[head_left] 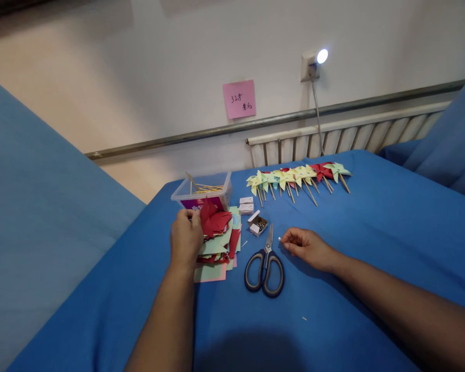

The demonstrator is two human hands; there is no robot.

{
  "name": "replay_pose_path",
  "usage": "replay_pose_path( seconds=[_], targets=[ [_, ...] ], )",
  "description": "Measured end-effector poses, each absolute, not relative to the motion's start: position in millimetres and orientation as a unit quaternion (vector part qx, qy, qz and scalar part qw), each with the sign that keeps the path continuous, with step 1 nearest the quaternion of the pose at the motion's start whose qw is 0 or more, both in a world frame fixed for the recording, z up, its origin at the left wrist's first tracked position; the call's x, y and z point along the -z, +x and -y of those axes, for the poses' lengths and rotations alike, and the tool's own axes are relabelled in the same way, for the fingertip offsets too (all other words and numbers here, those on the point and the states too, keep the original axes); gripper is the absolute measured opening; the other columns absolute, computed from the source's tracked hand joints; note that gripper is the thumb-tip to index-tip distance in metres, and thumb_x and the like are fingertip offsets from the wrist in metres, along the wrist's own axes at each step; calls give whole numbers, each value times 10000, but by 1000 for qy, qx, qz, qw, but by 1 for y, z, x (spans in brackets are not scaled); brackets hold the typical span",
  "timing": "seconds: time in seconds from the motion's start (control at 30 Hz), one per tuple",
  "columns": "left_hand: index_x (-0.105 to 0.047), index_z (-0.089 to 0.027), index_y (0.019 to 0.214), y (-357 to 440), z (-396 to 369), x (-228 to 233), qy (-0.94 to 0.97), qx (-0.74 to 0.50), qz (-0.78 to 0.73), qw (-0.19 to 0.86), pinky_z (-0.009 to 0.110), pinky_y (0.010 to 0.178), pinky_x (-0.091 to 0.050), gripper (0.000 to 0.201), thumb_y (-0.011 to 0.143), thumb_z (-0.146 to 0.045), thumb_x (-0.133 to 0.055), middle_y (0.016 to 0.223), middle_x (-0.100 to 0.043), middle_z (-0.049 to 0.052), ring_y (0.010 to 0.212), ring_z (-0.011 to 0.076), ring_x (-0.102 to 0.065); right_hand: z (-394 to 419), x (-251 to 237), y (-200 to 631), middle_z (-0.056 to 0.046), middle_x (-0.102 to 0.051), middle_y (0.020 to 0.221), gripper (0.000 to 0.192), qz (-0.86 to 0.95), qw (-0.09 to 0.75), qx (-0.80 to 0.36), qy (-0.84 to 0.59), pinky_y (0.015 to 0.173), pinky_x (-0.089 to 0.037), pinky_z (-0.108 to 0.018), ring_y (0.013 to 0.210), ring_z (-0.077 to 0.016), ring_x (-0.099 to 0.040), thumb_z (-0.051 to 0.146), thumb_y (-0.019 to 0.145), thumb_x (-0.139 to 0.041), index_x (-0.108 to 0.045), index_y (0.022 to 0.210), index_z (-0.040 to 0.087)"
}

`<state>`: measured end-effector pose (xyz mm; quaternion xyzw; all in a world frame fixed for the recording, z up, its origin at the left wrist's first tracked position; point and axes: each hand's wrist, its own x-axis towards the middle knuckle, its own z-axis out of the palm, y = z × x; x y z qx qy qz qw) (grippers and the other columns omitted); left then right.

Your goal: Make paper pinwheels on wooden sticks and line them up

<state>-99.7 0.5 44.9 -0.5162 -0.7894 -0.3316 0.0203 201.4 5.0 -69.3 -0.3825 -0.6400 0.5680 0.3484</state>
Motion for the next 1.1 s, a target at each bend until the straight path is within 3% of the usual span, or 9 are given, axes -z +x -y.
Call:
replay_pose_path(
  seconds=[0.17, 0.3, 0.4, 0.53, 0.73, 0.93, 1.1],
  targets=[
    [-517, -204, 865, -94, -3, -45, -426, 538, 720, -99, 257, 603, -448, 235, 865, -427, -442, 694, -602, -7, 605, 145, -562, -3, 67, 199, 23, -566, 687, 171, 629, 363, -572, -381, 591, -427, -262, 610, -120, -499, 357, 766, -661, -599, 802, 202],
    [-505, -205, 882, -68, 8, -49, -472, 606, 619, -163, 264, 638, -485, 229, 863, -432, -487, 836, -642, 14, 667, 139, -590, 3, 53, 197, 1, -604, 706, 291, 600, 377, -605, -362, 590, -433, -268, 604, -124, -535, 478, 789, -659, -634, 801, 188],
    [-540, -200, 833, -39, 27, -50, -613, 544, 561, -117, 296, 777, -487, 186, 896, -370, -498, 1036, -671, 60, 889, 178, -624, 7, 39, 199, -78, -679, 878, 509, 520, 384, -708, -287, 637, -456, -280, 700, -149, -603, 639, 837, -525, -686, 943, 168],
    [-559, -218, 848, -8, 44, -41, -834, 346, 416, -109, 348, 890, -460, 128, 928, -258, -468, 1065, -684, 66, 998, 196, -614, 6, 30, 206, -140, -689, 973, 771, 378, 369, -822, -214, 700, -485, -300, 816, -189, -643, 771, 848, -273, -694, 988, 141],
    [-566, -209, 969, 6, 44, -25, -912, 243, 323, -76, 365, 914, -460, 94, 929, -231, -484, 1110, -674, 79, 1039, 200, -601, 3, 31, 209, -59, -696, 859, 420, 332, 399, -824, -228, 637, -492, -260, 709, -152, -637, 572, 873, -535, -698, 907, 187],
    [-581, -207, 952, 7, 44, -28, -916, 219, 325, -89, 375, 889, -476, 136, 941, -260, -457, 1107, -674, 85, 1021, 208, -606, 7, 35, 202, -28, -694, 764, 253, 373, 396, -800, -254, 635, -489, -253, 631, -122, -611, 364, 743, -767, -696, 854, 148],
    [-602, -226, 966, 6, 45, -31, -888, 268, 356, -113, 375, 932, -463, 106, 910, -230, -512, 1140, -676, 68, 1056, 204, -608, 3, 39, 199, -41, -735, 820, 270, 375, 448, -765, -272, 697, -496, -268, 669, -128, -643, 314, 687, -812, -720, 879, 148]
  ],
)
